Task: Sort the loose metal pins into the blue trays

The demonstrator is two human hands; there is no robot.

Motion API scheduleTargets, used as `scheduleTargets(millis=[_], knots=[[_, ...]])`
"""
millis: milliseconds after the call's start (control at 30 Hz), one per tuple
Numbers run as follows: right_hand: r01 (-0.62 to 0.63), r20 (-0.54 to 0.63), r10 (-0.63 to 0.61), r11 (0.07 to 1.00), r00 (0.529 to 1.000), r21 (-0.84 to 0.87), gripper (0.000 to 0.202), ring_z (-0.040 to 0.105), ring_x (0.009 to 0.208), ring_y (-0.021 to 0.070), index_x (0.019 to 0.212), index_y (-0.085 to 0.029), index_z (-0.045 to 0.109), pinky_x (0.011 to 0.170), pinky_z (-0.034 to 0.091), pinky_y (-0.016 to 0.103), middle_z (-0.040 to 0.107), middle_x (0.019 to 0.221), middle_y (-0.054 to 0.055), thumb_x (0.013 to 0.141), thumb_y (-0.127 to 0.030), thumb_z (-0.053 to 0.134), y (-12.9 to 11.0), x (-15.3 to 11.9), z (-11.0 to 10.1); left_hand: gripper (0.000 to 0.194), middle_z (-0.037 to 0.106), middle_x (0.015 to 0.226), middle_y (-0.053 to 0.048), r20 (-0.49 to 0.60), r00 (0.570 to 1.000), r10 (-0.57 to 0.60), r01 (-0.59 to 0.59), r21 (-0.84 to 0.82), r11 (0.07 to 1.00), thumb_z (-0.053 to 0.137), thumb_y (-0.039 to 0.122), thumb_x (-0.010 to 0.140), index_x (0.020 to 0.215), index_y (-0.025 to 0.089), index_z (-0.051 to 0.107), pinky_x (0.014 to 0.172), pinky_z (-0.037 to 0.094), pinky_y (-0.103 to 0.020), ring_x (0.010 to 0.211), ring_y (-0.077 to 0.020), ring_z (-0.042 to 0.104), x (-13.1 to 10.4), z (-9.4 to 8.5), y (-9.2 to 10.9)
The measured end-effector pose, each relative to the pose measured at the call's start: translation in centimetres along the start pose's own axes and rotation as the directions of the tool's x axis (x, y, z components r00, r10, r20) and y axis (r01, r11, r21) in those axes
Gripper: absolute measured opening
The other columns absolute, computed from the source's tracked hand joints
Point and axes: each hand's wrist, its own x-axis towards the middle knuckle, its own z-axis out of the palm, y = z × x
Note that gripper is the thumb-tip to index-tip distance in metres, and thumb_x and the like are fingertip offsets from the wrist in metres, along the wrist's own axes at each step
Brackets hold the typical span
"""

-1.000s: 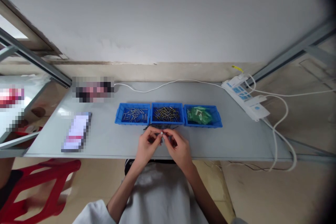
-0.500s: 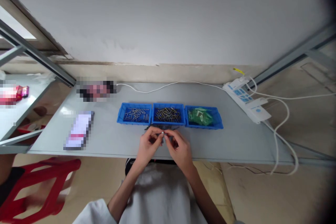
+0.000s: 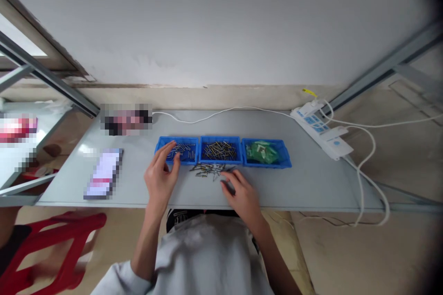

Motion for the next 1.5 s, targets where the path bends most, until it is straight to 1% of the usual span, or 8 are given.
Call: scheduleTargets(millis=[133,267,400,667,1000,1133,1267,1500], knots=[[-0.003,0.031,0.004,1.000,1.000,-0.024,0.018,0.074,0.085,0.0203,0.114,-0.028,0.075,0.070,0.056,0.028,0.073,0.104,0.004,0.106,-0.026,0.059,-0.1,0.2,0.3,0.017,0.082,0.112,-0.005,-0.005,0.994,0.106,-0.106,-0.120,0.987,0.065,0.018,0.105,0.113,0.023,0.079,0.055,0.045,-0.024,0.054,-0.0092,0.053,-2.3,0.6,0.9],[-0.015,0.052,0.017,0.999,0.998,-0.034,0.017,0.074,0.084,0.0202,0.112,-0.028,0.074,0.070,0.056,0.028,0.073,0.103,0.004,0.108,-0.028,0.058,-0.1,0.3,0.0,0.020,0.080,0.096,-0.004,0.283,0.943,0.174,-0.117,-0.208,0.971,0.061,0.018,0.106,0.116,0.023,0.078,0.062,0.050,-0.025,0.058,-0.0124,0.061,-6.2,2.3,1.6],[-0.004,0.135,0.011,0.999,0.991,-0.050,0.021,0.075,0.086,0.0198,0.121,-0.031,0.074,0.071,0.056,0.028,0.073,0.108,0.004,0.110,-0.031,0.056,-0.2,0.5,-0.2,0.021,0.079,0.096,-0.004,0.385,0.908,0.163,-0.090,-0.202,0.975,0.057,0.019,0.109,0.115,0.022,0.076,0.071,0.055,-0.026,0.074,-0.0166,0.072,-7.8,3.5,1.7],[-0.002,0.126,0.003,1.000,0.992,-0.003,0.016,0.075,0.088,0.0206,0.106,-0.028,0.074,0.076,0.057,0.029,0.072,0.103,0.004,0.107,-0.026,0.058,0.0,0.6,0.0,0.016,0.073,0.088,-0.004,0.525,0.833,0.173,-0.107,-0.155,0.982,0.062,0.030,0.108,0.108,0.023,0.077,0.067,0.054,-0.026,0.073,-0.0182,0.071,-8.0,4.1,1.3],[-0.016,0.078,0.014,1.000,0.997,0.024,0.016,0.074,0.085,0.0199,0.109,-0.028,0.075,0.073,0.056,0.028,0.074,0.098,0.004,0.106,-0.026,0.060,0.0,0.4,0.1,0.014,0.072,0.091,-0.003,0.619,0.778,0.108,-0.055,-0.104,0.993,0.059,0.020,0.105,0.099,0.024,0.071,0.064,0.048,-0.027,0.072,-0.0190,0.068,-7.5,4.4,1.8],[0.037,0.117,-0.036,0.999,0.993,-0.009,0.023,0.075,0.088,0.0208,0.122,-0.032,0.076,0.072,0.056,0.028,0.075,0.103,0.004,0.106,-0.026,0.061,0.1,0.4,0.1,0.011,0.071,0.089,-0.001,0.609,0.789,0.075,-0.008,-0.112,0.994,0.059,0.021,0.105,0.107,0.024,0.069,0.066,0.049,-0.027,0.071,-0.0186,0.067,-7.7,4.3,1.5],[0.065,0.138,-0.059,0.997,0.989,-0.034,0.020,0.074,0.084,0.0195,0.113,-0.032,0.079,0.071,0.055,0.028,0.074,0.100,0.004,0.107,-0.028,0.060,0.2,0.4,0.3,0.012,0.066,0.082,-0.001,0.576,0.817,0.017,0.048,-0.097,0.994,0.058,0.025,0.106,0.111,0.023,0.068,0.065,0.050,-0.029,0.068,-0.0198,0.064,-7.9,4.3,1.4],[0.020,0.104,-0.020,1.000,0.994,0.004,0.019,0.075,0.085,0.0201,0.109,-0.030,0.079,0.071,0.054,0.028,0.075,0.100,0.004,0.107,-0.028,0.060,0.0,0.5,0.3,0.014,0.073,0.098,-0.005,0.595,0.804,0.002,0.092,-0.127,0.988,0.056,0.024,0.107,0.107,0.025,0.069,0.072,0.054,-0.031,0.079,-0.0221,0.071,-7.7,4.3,1.7]])
